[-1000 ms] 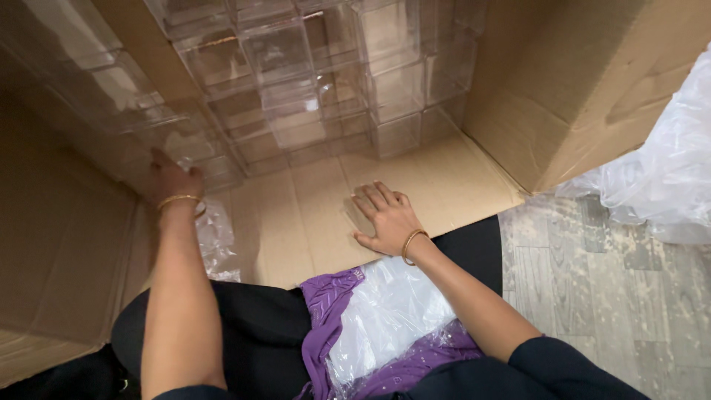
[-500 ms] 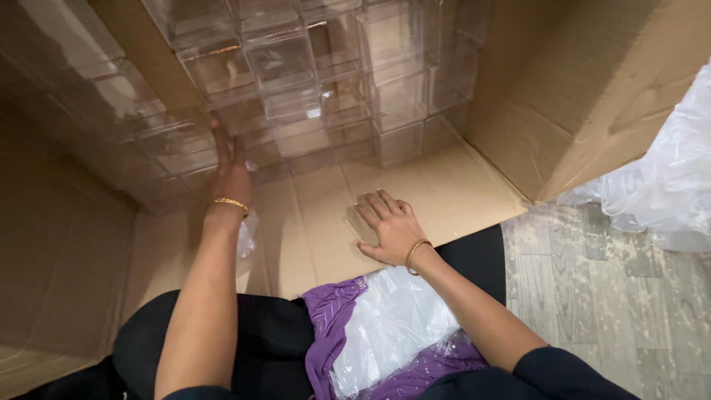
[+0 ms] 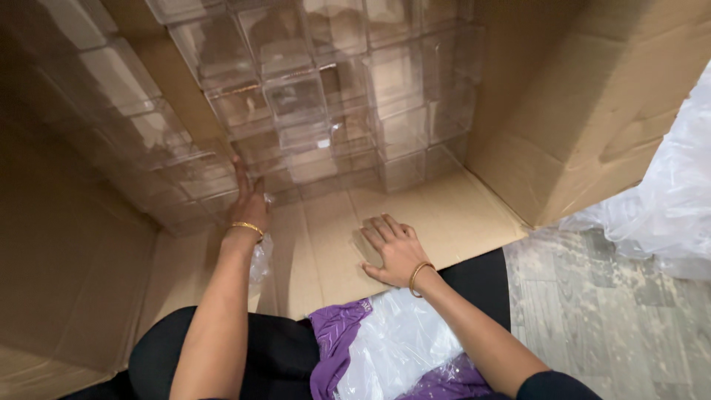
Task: The person sits on the floor inside a large cardboard box and packs clear plastic containers. They place containers into plastic bags, twist and wrap the bags around stacks of containers, and set the wrapped stacks aside while reaching for more containers and bags.
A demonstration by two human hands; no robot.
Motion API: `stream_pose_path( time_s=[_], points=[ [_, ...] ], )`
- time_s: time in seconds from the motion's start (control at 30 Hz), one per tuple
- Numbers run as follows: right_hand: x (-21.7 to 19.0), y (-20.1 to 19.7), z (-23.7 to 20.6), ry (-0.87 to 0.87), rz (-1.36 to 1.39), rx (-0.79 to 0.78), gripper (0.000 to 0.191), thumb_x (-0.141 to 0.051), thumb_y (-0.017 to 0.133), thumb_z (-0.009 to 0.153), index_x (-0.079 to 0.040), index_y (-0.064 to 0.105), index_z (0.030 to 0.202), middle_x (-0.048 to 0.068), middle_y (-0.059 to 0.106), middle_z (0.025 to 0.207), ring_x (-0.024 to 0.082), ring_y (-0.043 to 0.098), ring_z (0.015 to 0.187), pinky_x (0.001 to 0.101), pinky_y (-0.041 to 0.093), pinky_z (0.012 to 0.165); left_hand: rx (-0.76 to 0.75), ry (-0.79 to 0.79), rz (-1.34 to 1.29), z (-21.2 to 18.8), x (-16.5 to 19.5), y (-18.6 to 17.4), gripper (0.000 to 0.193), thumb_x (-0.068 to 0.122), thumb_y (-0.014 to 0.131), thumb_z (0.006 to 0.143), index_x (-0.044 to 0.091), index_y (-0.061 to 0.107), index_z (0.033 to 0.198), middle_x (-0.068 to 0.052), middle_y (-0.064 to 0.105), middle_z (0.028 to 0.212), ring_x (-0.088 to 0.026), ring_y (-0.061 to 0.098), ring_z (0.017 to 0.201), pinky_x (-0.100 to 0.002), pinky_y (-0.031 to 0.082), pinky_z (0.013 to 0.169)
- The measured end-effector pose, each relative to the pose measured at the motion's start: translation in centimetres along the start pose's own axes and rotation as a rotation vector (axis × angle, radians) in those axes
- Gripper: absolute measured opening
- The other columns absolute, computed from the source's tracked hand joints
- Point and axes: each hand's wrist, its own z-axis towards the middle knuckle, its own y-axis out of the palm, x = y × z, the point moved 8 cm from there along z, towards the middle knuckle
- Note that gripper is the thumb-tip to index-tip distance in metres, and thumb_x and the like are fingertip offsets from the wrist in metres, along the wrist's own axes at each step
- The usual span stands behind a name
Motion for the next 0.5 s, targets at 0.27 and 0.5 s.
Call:
stream_pose_path(
  time_s=[0.27, 0.5],
  points=[
    [0.2, 0.4, 0.0, 0.007, -0.006, -0.002, 0.078, -0.055, 0.067, 0.079, -0.011, 0.055, 0.143, 0.015, 0.045, 0.152, 0.035, 0.034, 0.145, 0.0509, 0.033, 0.109, -0.026, 0.009, -0.056, -0.6, 0.1, 0.7, 0.065, 0.005, 0.063, 0.087, 0.013, 0.049, 0.15, -0.015, -0.024, 0.17, -0.044, 0.063, 0.118, -0.045, 0.058, 0.09],
    [0.4, 0.6, 0.1, 0.018, -0.005, -0.029, 0.079, -0.055, 0.067, 0.079, -0.013, 0.052, 0.144, 0.013, 0.044, 0.153, 0.034, 0.034, 0.145, 0.0523, 0.033, 0.109, -0.102, -0.065, -0.03, -0.3, -1.2, 2.4, 0.063, 0.008, 0.063, 0.09, 0.017, 0.048, 0.151, -0.015, -0.019, 0.17, -0.048, 0.066, 0.11, -0.048, 0.056, 0.092]
  ],
)
